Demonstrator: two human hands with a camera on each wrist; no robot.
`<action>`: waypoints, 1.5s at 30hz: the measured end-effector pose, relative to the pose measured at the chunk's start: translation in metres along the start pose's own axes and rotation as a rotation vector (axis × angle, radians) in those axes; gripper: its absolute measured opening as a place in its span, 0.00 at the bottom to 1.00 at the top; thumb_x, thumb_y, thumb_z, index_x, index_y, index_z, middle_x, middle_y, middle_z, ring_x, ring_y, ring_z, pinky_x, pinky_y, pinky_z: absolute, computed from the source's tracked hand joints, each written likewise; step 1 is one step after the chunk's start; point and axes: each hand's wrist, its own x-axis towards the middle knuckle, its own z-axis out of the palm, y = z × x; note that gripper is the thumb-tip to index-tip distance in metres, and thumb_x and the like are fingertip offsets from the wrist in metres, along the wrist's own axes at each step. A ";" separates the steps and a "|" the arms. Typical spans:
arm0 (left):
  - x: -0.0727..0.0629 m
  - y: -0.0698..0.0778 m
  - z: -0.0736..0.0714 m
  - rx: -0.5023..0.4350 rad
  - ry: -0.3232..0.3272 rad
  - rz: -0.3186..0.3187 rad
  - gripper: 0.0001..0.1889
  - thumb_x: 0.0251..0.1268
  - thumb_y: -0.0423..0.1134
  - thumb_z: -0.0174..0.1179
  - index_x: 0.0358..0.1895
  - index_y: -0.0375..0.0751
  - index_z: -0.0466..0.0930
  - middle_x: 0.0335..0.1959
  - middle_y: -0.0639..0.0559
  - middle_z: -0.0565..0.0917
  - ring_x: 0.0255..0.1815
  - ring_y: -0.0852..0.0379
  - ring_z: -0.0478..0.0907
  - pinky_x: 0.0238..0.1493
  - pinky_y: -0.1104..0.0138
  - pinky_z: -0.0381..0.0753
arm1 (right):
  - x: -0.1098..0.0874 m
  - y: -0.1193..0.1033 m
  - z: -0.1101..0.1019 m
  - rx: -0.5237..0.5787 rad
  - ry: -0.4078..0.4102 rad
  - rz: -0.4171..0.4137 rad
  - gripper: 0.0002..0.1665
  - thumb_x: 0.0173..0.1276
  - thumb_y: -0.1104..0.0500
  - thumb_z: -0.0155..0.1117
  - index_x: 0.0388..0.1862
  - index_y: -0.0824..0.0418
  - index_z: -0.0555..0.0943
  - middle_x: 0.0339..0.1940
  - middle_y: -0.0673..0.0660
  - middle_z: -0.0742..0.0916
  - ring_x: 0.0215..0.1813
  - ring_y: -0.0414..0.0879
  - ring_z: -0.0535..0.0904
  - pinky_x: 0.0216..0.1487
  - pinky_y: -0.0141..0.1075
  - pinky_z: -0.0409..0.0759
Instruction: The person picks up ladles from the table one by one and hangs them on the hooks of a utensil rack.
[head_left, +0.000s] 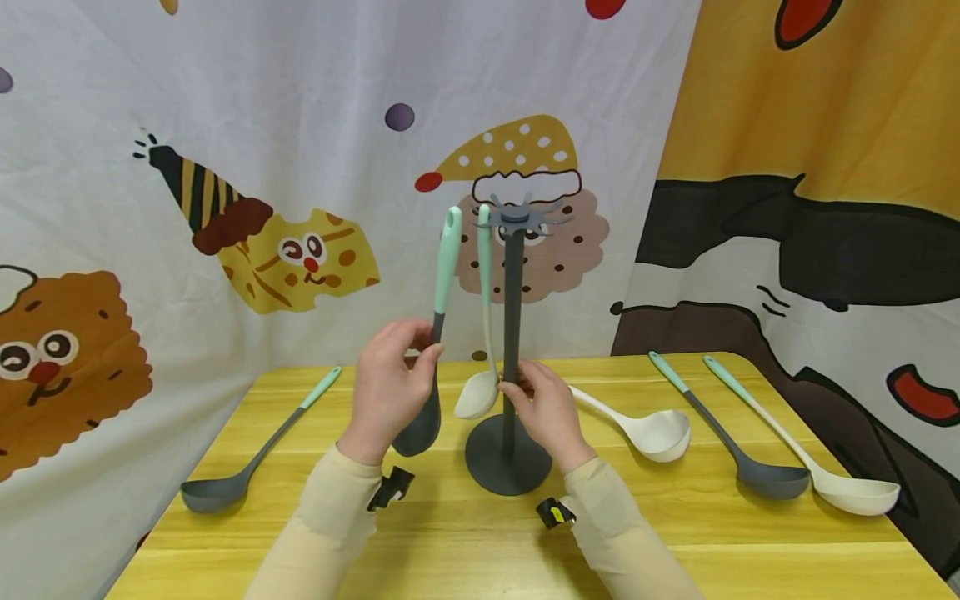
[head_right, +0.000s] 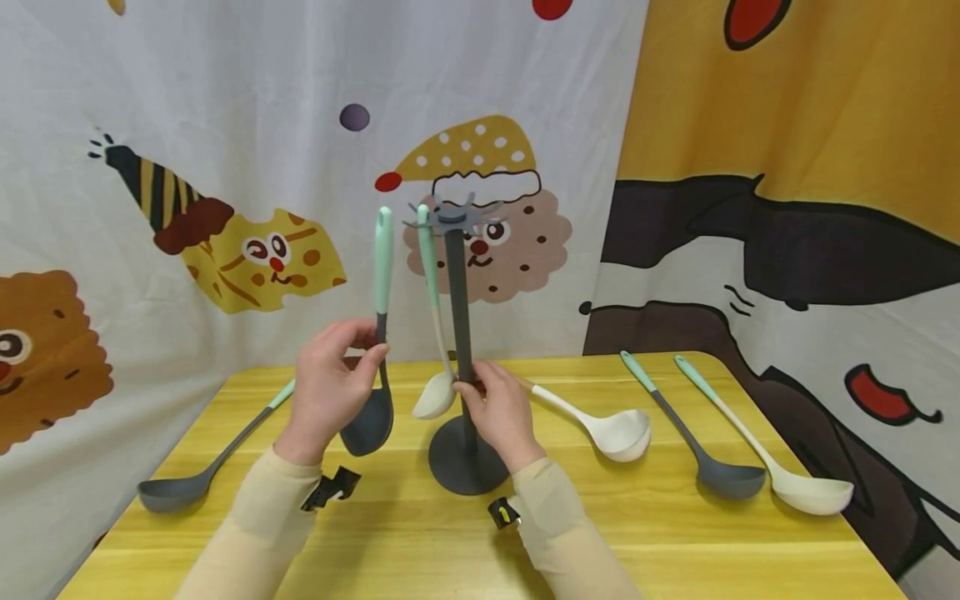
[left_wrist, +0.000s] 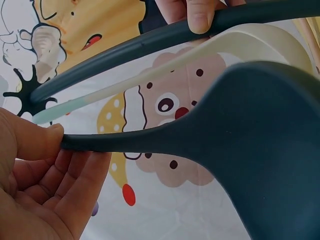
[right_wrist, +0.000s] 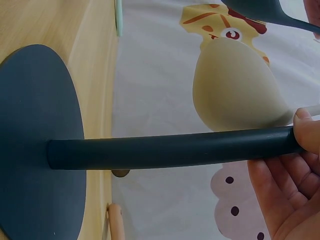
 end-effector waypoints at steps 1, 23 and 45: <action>0.000 0.000 0.001 -0.003 0.000 -0.001 0.07 0.58 0.26 0.69 0.39 0.35 0.82 0.34 0.46 0.82 0.37 0.52 0.81 0.33 0.62 0.85 | 0.000 0.000 0.000 0.001 0.000 -0.003 0.10 0.66 0.60 0.70 0.45 0.61 0.83 0.38 0.55 0.84 0.38 0.48 0.83 0.42 0.42 0.84; 0.001 0.002 0.006 -0.010 -0.015 0.008 0.08 0.58 0.26 0.69 0.40 0.34 0.83 0.34 0.46 0.82 0.36 0.52 0.81 0.34 0.63 0.85 | 0.000 0.001 0.000 0.006 0.005 -0.015 0.10 0.66 0.60 0.70 0.45 0.61 0.83 0.37 0.55 0.85 0.38 0.47 0.83 0.41 0.42 0.83; -0.002 0.007 0.022 -0.054 -0.069 -0.015 0.07 0.58 0.26 0.70 0.38 0.35 0.83 0.33 0.47 0.82 0.34 0.54 0.80 0.30 0.67 0.84 | -0.001 0.001 0.001 0.001 0.008 -0.020 0.10 0.66 0.60 0.70 0.45 0.59 0.83 0.38 0.55 0.85 0.38 0.48 0.84 0.42 0.42 0.84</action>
